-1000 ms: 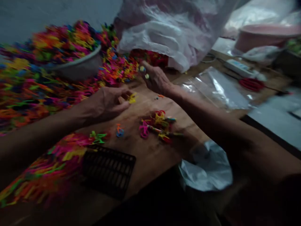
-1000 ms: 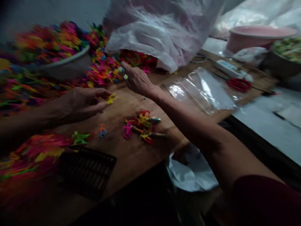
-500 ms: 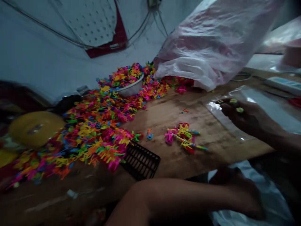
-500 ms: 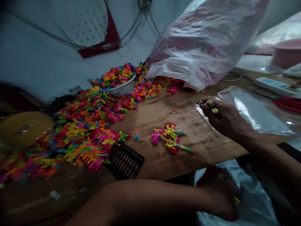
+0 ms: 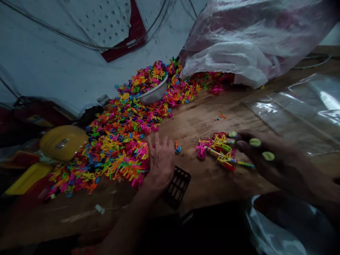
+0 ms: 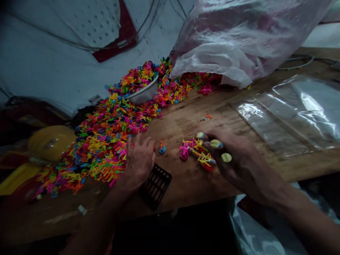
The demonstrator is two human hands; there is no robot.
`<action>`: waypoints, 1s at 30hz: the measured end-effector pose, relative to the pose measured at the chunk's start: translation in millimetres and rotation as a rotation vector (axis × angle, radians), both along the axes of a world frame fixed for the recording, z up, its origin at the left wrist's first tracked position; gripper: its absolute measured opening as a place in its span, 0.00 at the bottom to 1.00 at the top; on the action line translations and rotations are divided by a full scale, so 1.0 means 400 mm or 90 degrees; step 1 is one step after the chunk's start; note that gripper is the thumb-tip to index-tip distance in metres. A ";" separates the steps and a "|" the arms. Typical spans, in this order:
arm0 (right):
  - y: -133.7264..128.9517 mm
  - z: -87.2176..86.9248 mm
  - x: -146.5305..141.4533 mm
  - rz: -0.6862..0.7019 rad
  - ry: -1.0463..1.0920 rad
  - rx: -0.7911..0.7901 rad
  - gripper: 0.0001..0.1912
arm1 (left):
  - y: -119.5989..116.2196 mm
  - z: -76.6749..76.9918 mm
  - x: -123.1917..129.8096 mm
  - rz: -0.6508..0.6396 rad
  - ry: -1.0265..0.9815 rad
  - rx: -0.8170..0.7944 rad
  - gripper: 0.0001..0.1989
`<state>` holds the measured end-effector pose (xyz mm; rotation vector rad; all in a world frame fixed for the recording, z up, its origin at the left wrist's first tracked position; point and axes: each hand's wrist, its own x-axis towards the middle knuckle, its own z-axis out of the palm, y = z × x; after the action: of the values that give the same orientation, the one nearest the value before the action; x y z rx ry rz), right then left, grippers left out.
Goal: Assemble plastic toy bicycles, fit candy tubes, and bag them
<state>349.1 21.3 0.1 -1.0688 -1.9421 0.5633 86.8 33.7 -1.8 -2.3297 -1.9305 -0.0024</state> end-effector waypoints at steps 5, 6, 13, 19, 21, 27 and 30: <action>-0.038 -0.055 -0.063 0.072 -0.060 0.027 0.17 | 0.025 -0.087 -0.041 0.043 0.110 0.039 0.21; -0.041 -0.064 -0.072 0.077 -0.075 0.026 0.17 | 0.025 -0.094 -0.042 0.045 0.120 0.045 0.22; 0.039 -0.095 -0.261 -0.012 -0.332 -0.111 0.11 | 0.010 -0.094 -0.098 0.012 0.175 0.064 0.19; 0.096 -0.079 -0.430 -0.040 -0.420 -0.149 0.15 | -0.016 -0.084 -0.132 -0.027 0.168 0.094 0.15; 0.075 -0.072 -0.429 -0.038 -0.422 -0.152 0.15 | -0.033 -0.070 -0.131 -0.046 0.118 0.122 0.14; -0.126 -0.067 -0.178 -0.093 -0.345 -0.270 0.08 | -0.113 -0.027 -0.049 -0.080 -0.288 0.155 0.19; -0.264 -0.107 0.029 -0.126 -0.207 -0.357 0.11 | -0.153 -0.039 0.027 0.000 -0.720 -0.145 0.16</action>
<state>360.9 -84.3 -42.5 -1.7769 -1.9637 0.8962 97.6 -27.7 -17.3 -2.7427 -2.3825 -1.4456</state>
